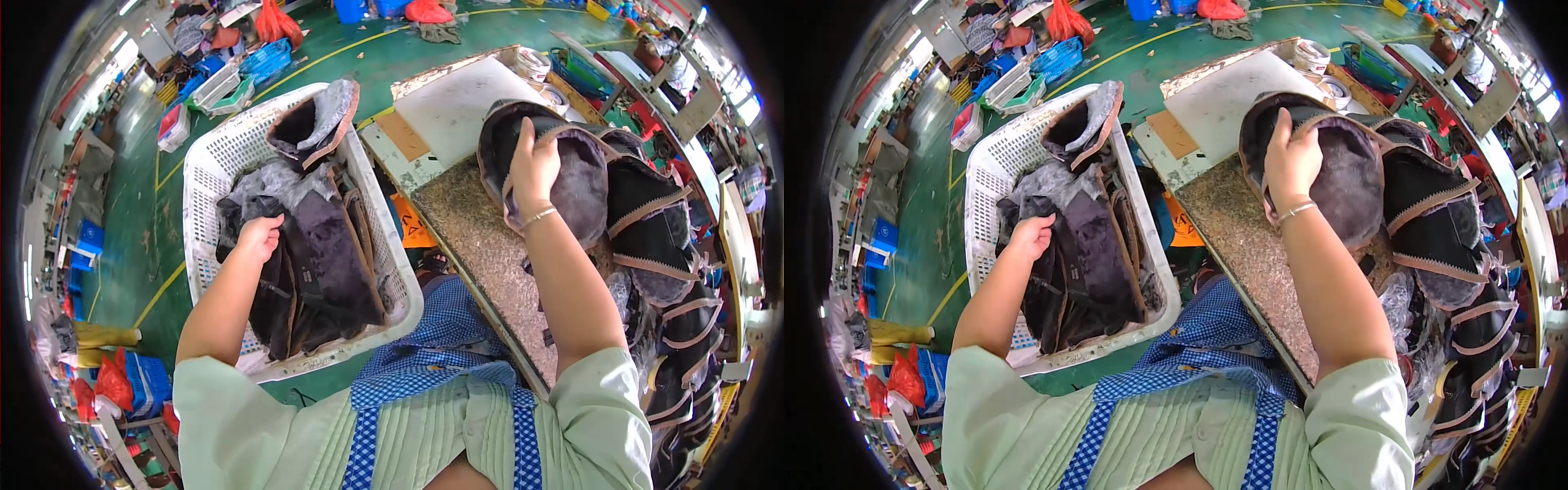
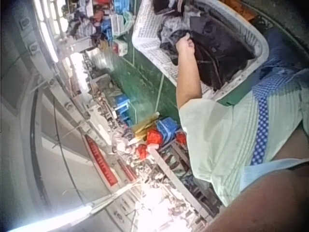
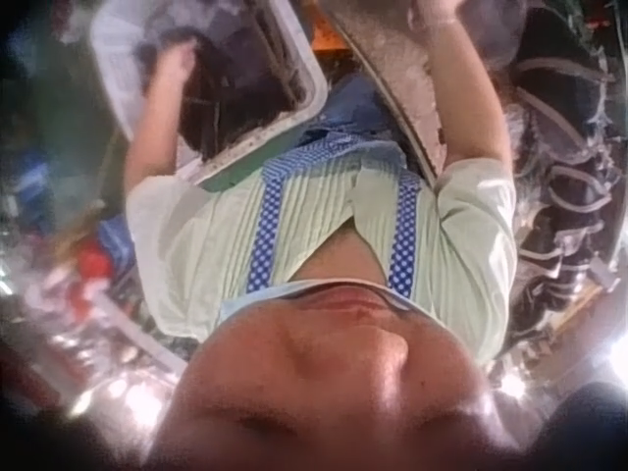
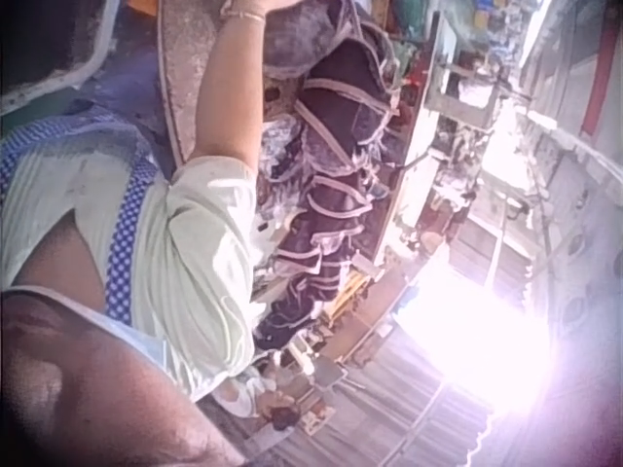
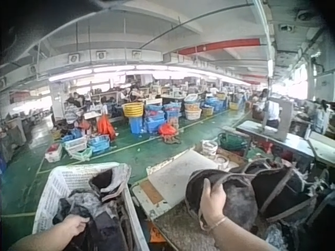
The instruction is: Trimming excess material and inspecting zippers on leather boot uppers at a factory workbench.
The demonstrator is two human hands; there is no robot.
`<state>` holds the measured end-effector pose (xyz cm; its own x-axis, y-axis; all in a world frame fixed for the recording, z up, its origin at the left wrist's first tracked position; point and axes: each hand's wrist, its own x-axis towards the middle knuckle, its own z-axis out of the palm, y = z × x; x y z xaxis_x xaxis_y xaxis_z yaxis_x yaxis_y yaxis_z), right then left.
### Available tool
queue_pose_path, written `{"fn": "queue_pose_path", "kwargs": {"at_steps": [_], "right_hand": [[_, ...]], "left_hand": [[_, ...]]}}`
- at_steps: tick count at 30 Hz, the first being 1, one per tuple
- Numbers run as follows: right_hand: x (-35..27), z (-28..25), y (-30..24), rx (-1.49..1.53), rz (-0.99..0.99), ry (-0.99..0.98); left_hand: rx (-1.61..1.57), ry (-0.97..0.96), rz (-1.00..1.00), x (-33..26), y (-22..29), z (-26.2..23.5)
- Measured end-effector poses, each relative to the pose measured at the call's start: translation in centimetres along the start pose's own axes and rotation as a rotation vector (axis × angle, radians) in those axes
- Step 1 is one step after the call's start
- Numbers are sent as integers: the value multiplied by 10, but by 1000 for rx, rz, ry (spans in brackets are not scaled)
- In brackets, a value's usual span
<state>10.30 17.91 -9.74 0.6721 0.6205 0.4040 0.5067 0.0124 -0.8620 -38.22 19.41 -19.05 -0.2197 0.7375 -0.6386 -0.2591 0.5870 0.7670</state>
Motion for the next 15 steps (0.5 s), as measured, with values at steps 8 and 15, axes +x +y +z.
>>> {"fn": "queue_pose_path", "kwargs": {"at_steps": [8, 15], "right_hand": [[5, -54, 57, 320, 398, -300], [-48, -231, 77, 223, 73, -81]], "left_hand": [[-76, -19, 168, -78, 32, -56], [-156, -397, 588, -152, 119, -212]]}}
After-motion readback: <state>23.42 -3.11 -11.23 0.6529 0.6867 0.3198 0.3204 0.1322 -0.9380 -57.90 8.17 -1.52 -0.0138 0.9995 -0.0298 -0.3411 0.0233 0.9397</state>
